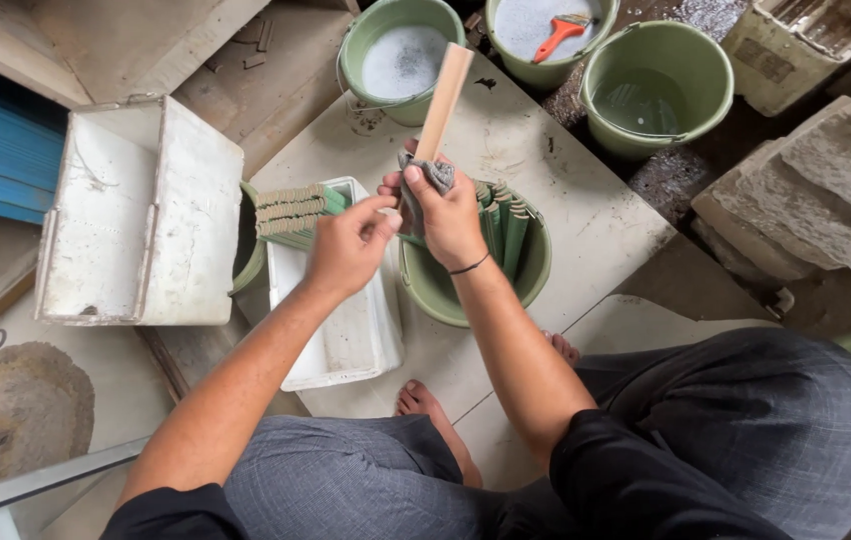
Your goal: The person sits on the floor and repeatedly picks up thin wooden sticks from a white container. They wipe each stick with a grey cloth and place it into a green bucket. The person continues this process for the duration of the video.
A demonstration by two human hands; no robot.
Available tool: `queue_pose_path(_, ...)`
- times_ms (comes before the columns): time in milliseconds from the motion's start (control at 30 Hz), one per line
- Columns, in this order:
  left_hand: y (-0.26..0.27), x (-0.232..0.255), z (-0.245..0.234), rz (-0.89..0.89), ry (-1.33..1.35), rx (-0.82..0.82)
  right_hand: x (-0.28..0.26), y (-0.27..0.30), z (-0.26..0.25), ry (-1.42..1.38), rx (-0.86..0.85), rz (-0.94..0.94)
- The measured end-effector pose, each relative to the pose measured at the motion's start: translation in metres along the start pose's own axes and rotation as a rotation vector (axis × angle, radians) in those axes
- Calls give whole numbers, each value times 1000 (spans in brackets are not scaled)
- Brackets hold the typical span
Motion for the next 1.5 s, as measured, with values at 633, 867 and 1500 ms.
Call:
queue_pose_path(633, -27, 9, -65, -500, 1154, 720, -11, 39, 54, 993, -659, 96)
queue_pose_path(867, -24, -39, -85, -176, 580, 683, -4, 31, 35, 1179, -544, 155)
queue_pose_path(1500, 11, -178, -11, -451, -189, 137, -10, 17, 11, 1014, -224, 311)
Point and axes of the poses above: each hand's wrist, its own y-axis away from the middle knuckle, its own z-axis out of the palm, x = y × z, the point moved 4 cm from there along -y, towards the middle knuckle, and after that the axes turned 2 degrees about y, right-handed, at the moved point
